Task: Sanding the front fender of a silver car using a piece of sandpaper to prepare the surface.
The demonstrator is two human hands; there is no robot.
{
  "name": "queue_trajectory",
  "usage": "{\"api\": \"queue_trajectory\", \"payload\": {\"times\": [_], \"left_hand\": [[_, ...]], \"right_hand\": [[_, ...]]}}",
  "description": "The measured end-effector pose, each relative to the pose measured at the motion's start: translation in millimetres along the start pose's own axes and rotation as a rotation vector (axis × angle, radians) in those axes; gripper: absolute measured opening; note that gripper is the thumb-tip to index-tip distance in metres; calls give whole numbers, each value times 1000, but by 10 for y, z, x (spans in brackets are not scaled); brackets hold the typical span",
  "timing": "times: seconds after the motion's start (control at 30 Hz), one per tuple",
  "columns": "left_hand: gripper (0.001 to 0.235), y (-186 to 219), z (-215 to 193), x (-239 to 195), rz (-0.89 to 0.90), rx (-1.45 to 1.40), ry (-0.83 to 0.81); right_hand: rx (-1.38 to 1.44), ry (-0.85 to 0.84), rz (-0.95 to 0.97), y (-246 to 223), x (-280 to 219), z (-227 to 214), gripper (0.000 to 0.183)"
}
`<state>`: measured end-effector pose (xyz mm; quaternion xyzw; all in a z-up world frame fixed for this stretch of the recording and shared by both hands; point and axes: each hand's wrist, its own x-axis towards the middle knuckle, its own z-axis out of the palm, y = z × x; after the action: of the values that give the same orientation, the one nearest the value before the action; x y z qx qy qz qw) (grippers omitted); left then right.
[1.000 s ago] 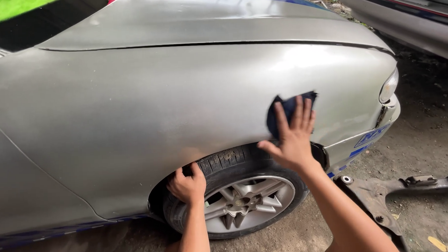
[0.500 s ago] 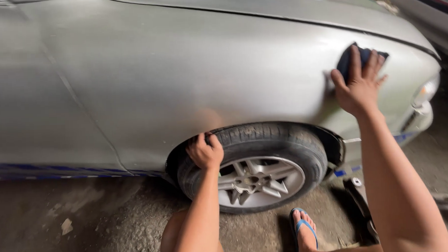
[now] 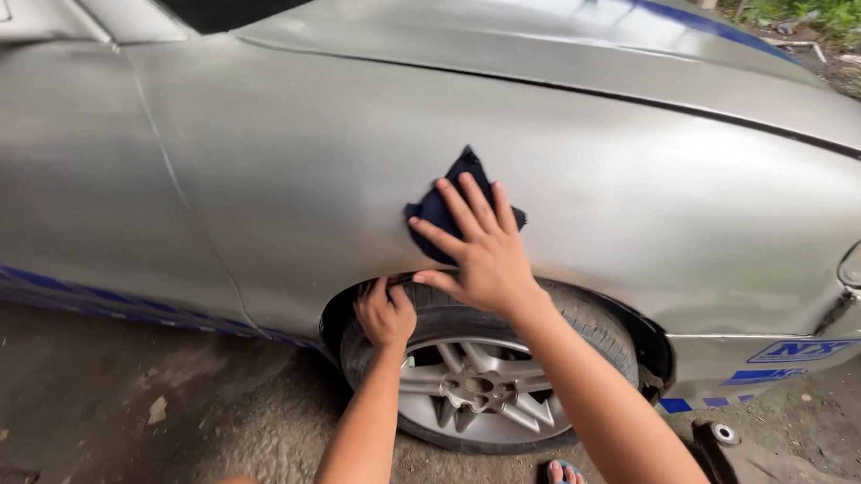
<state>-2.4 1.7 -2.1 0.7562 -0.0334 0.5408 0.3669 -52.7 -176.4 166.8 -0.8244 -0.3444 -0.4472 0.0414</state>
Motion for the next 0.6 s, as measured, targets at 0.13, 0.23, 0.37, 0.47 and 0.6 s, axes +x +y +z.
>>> {"api": "queue_trajectory", "payload": {"times": [0.13, 0.23, 0.37, 0.47, 0.6], "left_hand": [[29, 16, 20, -35, 5, 9, -8], [23, -69, 31, -89, -29, 34, -42], [23, -111, 66, -62, -24, 134, -100], [26, -84, 41, -42, -27, 133, -116], [26, 7, 26, -80, -163, 76, -62]], "right_hand": [[84, 67, -2, 230, 33, -3, 39], [38, 71, 113, 545, -2, -39, 37], [-62, 274, 481, 1058, -114, -157, 52], [-53, 309, 656, 936, 2, -232, 60], [2, 352, 616, 568, 287, -105, 44]]}}
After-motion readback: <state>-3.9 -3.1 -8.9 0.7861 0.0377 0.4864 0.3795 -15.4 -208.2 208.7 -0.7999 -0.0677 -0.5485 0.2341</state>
